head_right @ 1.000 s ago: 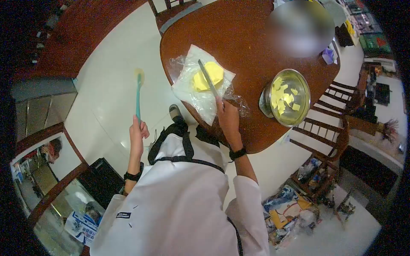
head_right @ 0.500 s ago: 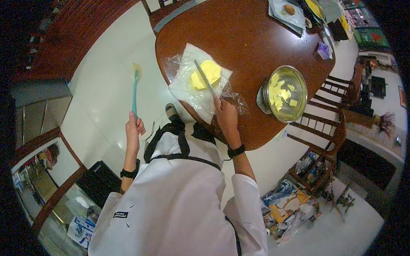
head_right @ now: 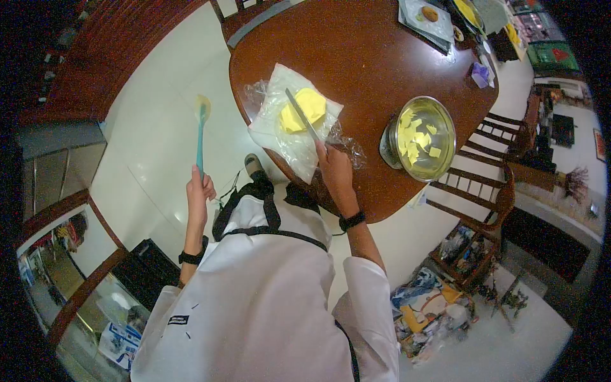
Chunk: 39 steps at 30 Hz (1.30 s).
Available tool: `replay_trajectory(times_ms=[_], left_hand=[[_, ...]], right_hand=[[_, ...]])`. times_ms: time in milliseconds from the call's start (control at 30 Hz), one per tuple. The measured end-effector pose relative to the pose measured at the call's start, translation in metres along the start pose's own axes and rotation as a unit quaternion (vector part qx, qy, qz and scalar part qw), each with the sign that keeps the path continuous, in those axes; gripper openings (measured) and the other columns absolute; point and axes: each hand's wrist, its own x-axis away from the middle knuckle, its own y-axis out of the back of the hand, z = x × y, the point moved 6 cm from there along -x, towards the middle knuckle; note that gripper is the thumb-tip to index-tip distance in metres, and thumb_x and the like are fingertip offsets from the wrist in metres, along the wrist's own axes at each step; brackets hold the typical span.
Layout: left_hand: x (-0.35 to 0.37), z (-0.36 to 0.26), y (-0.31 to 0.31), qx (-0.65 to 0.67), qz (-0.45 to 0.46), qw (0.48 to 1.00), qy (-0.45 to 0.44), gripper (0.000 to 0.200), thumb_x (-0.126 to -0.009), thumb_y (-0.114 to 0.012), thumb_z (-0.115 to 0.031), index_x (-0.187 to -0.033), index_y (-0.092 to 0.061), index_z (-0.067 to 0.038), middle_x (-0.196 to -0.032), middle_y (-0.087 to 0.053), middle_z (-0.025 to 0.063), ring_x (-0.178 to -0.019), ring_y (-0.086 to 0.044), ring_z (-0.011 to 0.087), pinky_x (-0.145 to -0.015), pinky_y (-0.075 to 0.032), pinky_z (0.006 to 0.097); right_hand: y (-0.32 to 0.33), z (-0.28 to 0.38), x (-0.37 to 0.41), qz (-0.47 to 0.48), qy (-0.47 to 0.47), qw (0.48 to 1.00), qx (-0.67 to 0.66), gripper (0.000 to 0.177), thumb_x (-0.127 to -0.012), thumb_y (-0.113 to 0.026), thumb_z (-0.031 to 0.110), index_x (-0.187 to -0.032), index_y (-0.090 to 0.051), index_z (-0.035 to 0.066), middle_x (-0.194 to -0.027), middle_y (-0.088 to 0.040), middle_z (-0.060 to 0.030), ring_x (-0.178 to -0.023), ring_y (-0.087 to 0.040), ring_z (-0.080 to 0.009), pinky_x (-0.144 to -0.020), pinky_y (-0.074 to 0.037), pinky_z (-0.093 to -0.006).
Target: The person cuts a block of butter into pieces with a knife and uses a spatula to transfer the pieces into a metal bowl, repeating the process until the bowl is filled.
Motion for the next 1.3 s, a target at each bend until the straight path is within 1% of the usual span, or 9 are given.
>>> replay_trajectory(times_ms=[600, 733, 833, 900, 933, 1000, 1033, 1100, 1300], left_hand=[[0.004, 0.009, -0.002, 0.023, -0.002, 1.000, 0.018, 0.053, -0.102, -0.036, -0.054, -0.067, -0.034, -0.014, -0.055, -0.029, -0.0043, -0.047, -0.026, 0.0073, -0.045, -0.026, 0.0241], [0.002, 0.007, -0.004, 0.015, -0.001, 1.000, 0.021, 0.053, -0.101, -0.036, -0.055, -0.066, -0.033, -0.015, -0.055, -0.029, -0.0046, -0.047, -0.026, 0.0070, -0.045, -0.025, 0.0243], [-0.001, 0.010, -0.007, 0.012, 0.014, 1.000, 0.017, 0.054, -0.101, -0.037, -0.055, -0.066, -0.033, -0.015, -0.055, -0.028, -0.0048, -0.047, -0.025, 0.0068, -0.045, -0.025, 0.0247], [-0.001, 0.011, -0.012, 0.011, 0.029, 0.999, 0.024, 0.054, -0.101, -0.037, -0.055, -0.065, -0.032, -0.015, -0.055, -0.027, -0.0053, -0.047, -0.024, 0.0067, -0.045, -0.024, 0.0251], [-0.001, 0.010, -0.014, 0.008, 0.033, 0.999, 0.019, 0.054, -0.101, -0.037, -0.055, -0.065, -0.032, -0.015, -0.055, -0.027, -0.0053, -0.047, -0.024, 0.0067, -0.045, -0.024, 0.0251], [0.000, 0.010, -0.021, 0.004, 0.073, 0.997, 0.018, 0.053, -0.102, -0.036, -0.054, -0.065, -0.032, -0.015, -0.055, -0.027, -0.0054, -0.047, -0.024, 0.0068, -0.045, -0.024, 0.0252], [0.000, 0.007, -0.023, 0.001, 0.078, 0.997, 0.012, 0.053, -0.102, -0.036, -0.054, -0.065, -0.032, -0.015, -0.055, -0.027, -0.0054, -0.047, -0.024, 0.0068, -0.045, -0.024, 0.0252], [0.004, 0.001, -0.035, -0.001, 0.144, 0.989, 0.014, 0.053, -0.102, -0.035, -0.052, -0.065, -0.031, -0.015, -0.055, -0.026, -0.0057, -0.047, -0.024, 0.0068, -0.045, -0.024, 0.0250], [0.021, -0.031, -0.067, -0.026, 0.235, 0.971, 0.018, 0.055, -0.103, -0.034, -0.052, -0.063, -0.030, -0.015, -0.056, -0.027, -0.0048, -0.049, -0.025, 0.0073, -0.047, -0.025, 0.0238]], right_hand=[[-0.036, -0.022, -0.020, -0.028, 0.030, 0.996, 0.082, 0.058, -0.099, -0.051, 0.038, -0.067, -0.061, -0.010, -0.069, -0.055, -0.0342, -0.070, -0.061, -0.0488, -0.060, -0.045, -0.0542], [-0.045, -0.026, -0.024, -0.002, 0.040, 0.997, 0.073, 0.050, -0.099, -0.052, 0.034, -0.076, -0.065, -0.008, -0.071, -0.060, -0.0319, -0.071, -0.062, -0.0488, -0.061, -0.050, -0.0548], [-0.058, -0.037, -0.027, -0.026, 0.101, 0.991, 0.089, 0.045, -0.100, -0.051, 0.031, -0.080, -0.066, -0.007, -0.067, -0.061, -0.0286, -0.066, -0.064, -0.0449, -0.057, -0.050, -0.0516], [-0.067, -0.031, -0.022, -0.098, 0.346, 0.905, 0.226, 0.041, -0.101, -0.049, 0.025, -0.079, -0.066, -0.005, -0.061, -0.061, -0.0223, -0.057, -0.063, -0.0387, -0.052, -0.049, -0.0470], [-0.056, -0.018, -0.020, -0.104, 0.345, 0.906, 0.224, 0.041, -0.101, -0.049, 0.025, -0.079, -0.066, -0.005, -0.061, -0.061, -0.0223, -0.057, -0.063, -0.0387, -0.052, -0.049, -0.0470], [-0.039, -0.011, -0.030, 0.096, 0.160, 0.982, -0.041, 0.044, -0.101, -0.047, 0.028, -0.072, -0.061, -0.002, -0.053, -0.056, -0.0150, -0.046, -0.056, -0.0324, -0.048, -0.047, -0.0420], [-0.028, -0.004, -0.029, 0.089, 0.161, 0.982, -0.043, 0.044, -0.101, -0.047, 0.028, -0.072, -0.061, -0.002, -0.053, -0.056, -0.0150, -0.046, -0.056, -0.0324, -0.048, -0.047, -0.0420], [-0.028, -0.018, -0.024, 0.198, -0.082, 0.951, -0.221, 0.054, -0.101, -0.044, 0.038, -0.062, -0.055, 0.002, -0.049, -0.050, -0.0094, -0.040, -0.048, -0.0247, -0.042, -0.042, -0.0368], [0.011, -0.005, 0.013, 0.212, -0.093, 0.903, -0.363, 0.061, -0.099, -0.043, 0.050, -0.054, -0.049, 0.009, -0.046, -0.043, -0.0010, -0.036, -0.040, -0.0118, -0.035, -0.030, -0.0286]])
